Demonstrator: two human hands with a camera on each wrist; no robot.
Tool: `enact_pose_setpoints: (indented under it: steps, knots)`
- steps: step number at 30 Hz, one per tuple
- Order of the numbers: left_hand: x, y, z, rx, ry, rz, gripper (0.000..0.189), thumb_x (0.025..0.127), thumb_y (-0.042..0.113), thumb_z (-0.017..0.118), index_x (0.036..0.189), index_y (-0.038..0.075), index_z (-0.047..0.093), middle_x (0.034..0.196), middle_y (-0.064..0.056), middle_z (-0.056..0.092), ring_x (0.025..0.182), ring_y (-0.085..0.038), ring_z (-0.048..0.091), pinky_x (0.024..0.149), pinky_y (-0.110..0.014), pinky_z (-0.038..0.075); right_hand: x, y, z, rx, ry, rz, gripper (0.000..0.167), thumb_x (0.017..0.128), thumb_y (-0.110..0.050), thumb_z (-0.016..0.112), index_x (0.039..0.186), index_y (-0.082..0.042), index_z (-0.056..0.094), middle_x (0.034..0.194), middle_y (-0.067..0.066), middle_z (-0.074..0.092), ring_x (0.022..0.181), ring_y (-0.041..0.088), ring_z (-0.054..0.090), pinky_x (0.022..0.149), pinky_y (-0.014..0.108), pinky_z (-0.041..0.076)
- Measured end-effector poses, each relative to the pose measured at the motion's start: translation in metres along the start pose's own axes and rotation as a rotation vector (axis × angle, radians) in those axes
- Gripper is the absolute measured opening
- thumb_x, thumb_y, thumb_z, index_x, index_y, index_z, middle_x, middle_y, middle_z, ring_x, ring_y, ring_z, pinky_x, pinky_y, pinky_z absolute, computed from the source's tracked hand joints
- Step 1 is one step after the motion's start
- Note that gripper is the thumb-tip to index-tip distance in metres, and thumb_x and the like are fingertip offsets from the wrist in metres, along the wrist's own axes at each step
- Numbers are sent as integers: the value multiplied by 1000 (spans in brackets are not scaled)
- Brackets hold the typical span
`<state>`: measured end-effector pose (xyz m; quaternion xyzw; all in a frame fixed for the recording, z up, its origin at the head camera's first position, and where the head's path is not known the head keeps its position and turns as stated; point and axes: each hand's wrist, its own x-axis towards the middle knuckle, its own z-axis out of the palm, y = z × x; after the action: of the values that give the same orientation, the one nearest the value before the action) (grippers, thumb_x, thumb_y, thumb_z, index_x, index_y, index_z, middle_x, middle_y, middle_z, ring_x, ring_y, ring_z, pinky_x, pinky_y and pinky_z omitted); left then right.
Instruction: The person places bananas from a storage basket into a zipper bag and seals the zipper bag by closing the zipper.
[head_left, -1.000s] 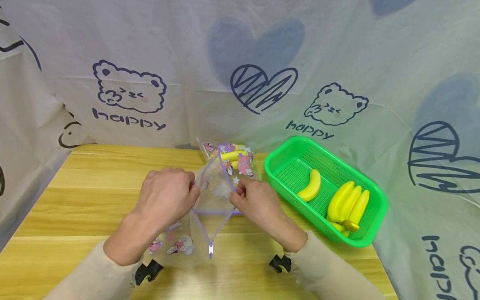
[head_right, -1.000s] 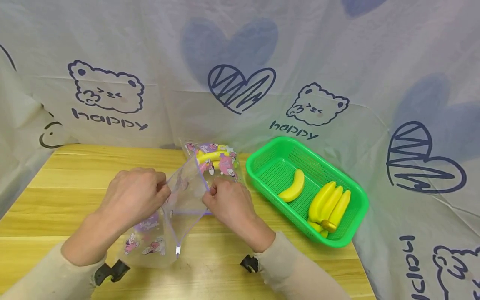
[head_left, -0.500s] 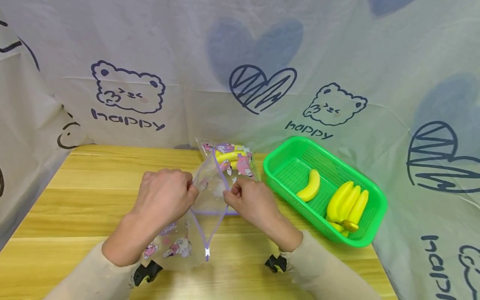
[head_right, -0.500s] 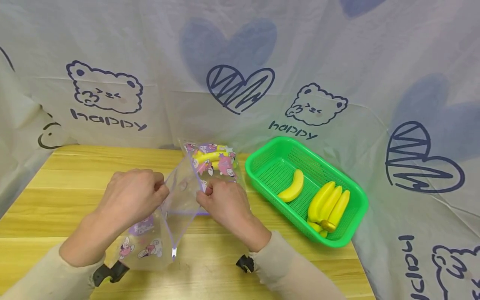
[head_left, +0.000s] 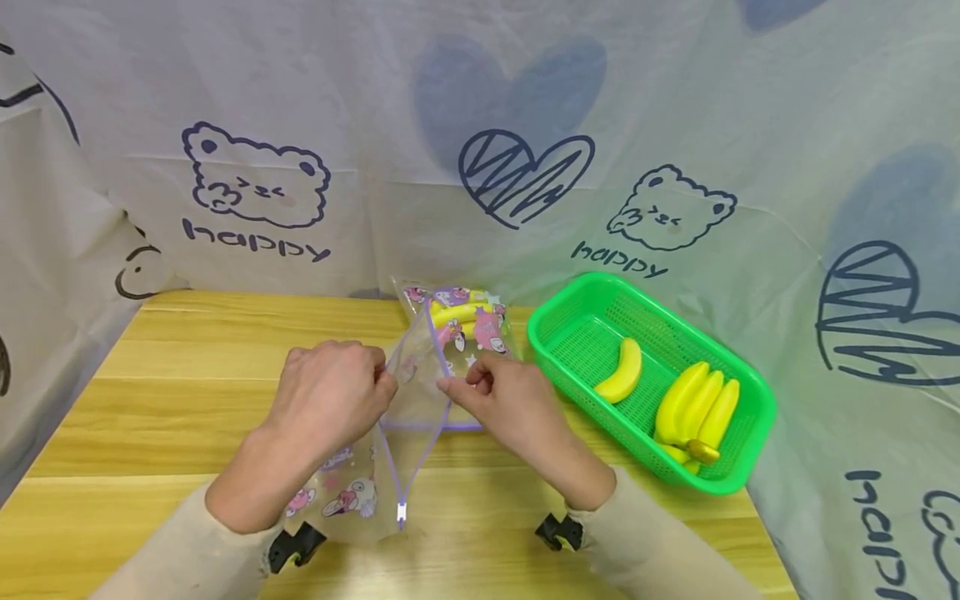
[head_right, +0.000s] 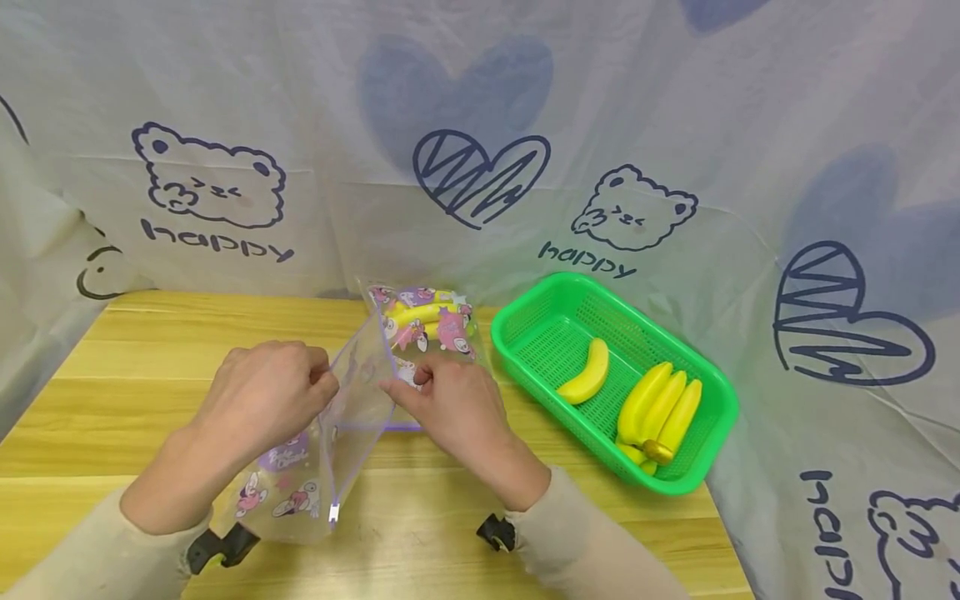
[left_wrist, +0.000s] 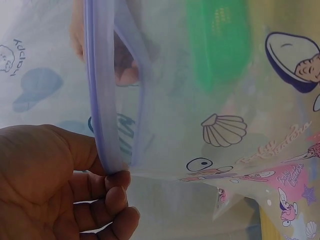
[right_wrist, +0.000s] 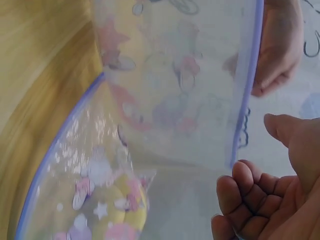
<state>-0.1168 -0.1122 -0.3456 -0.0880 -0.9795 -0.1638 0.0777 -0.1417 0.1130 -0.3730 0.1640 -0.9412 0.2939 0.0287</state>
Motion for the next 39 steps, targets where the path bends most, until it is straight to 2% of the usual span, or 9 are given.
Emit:
enact_pose_setpoints:
  steps: [5, 12, 16, 19, 23, 29, 31, 34, 39]
  knots:
    - [0, -2, 1, -19, -7, -20, 40, 93, 18, 60, 57, 20, 43, 55, 2, 44, 57, -21, 46, 66, -44, 41, -3, 29, -19, -21, 51, 71, 37, 99, -48, 71, 92, -11, 68, 74, 0, 61, 62, 17, 53, 59, 33, 44]
    - [-2, -4, -1, -43, -21, -41, 38, 92, 17, 58, 57, 20, 42, 54, 2, 40, 57, -20, 41, 64, -39, 35, -11, 95, -50, -202, 86, 205, 57, 103, -49, 64, 124, 3, 68, 113, 19, 73, 99, 35, 69, 85, 53, 56]
    - [-2, -5, -2, -53, -17, -44, 38, 91, 16, 56, 57, 20, 40, 54, 3, 36, 56, -19, 39, 62, -38, 33, -21, 134, -68, -299, 72, 263, 66, 103, -48, 63, 133, 11, 61, 125, 30, 68, 110, 48, 67, 88, 61, 55]
    - [-3, -7, -2, -55, -13, -42, 38, 90, 15, 55, 56, 20, 38, 54, 4, 34, 55, -18, 38, 60, -37, 32, -28, 162, -79, -358, 44, 303, 65, 103, -46, 64, 124, 15, 61, 117, 35, 67, 96, 49, 68, 78, 59, 56]
    - [-3, -9, -1, -55, -9, -32, 37, 88, 14, 54, 56, 20, 37, 55, 4, 32, 54, -17, 36, 54, -35, 31, -36, 196, -92, -413, -19, 366, 57, 103, -47, 63, 87, 8, 58, 78, 24, 60, 64, 35, 61, 55, 46, 49]
    - [-3, -10, -1, -59, -13, -29, 37, 88, 14, 53, 56, 20, 37, 55, 4, 32, 53, -16, 36, 51, -34, 29, -47, 228, -105, -420, -183, 530, 61, 102, -60, 56, 74, -7, 49, 67, 8, 47, 57, 24, 54, 50, 36, 43]
    - [-4, -11, 0, -59, -15, -30, 37, 89, 14, 54, 56, 20, 37, 55, 4, 32, 53, -16, 35, 51, -34, 29, -49, 234, -107, -416, -227, 565, 65, 101, -65, 56, 79, -4, 51, 74, 11, 51, 62, 25, 55, 54, 37, 45]
    - [-4, -12, 1, -60, -18, -32, 37, 89, 14, 54, 56, 20, 37, 55, 4, 32, 53, -16, 35, 51, -34, 29, -50, 239, -109, -416, -274, 600, 85, 97, -69, 57, 101, 16, 54, 86, 21, 57, 72, 31, 58, 62, 44, 50]
    - [-5, -13, 2, -62, -19, -36, 38, 89, 13, 54, 56, 20, 37, 55, 5, 32, 53, -15, 34, 51, -33, 28, -49, 243, -107, -407, -321, 645, 130, 90, -67, 69, 141, 36, 10, 105, 43, 59, 86, 41, 61, 79, 56, 54]
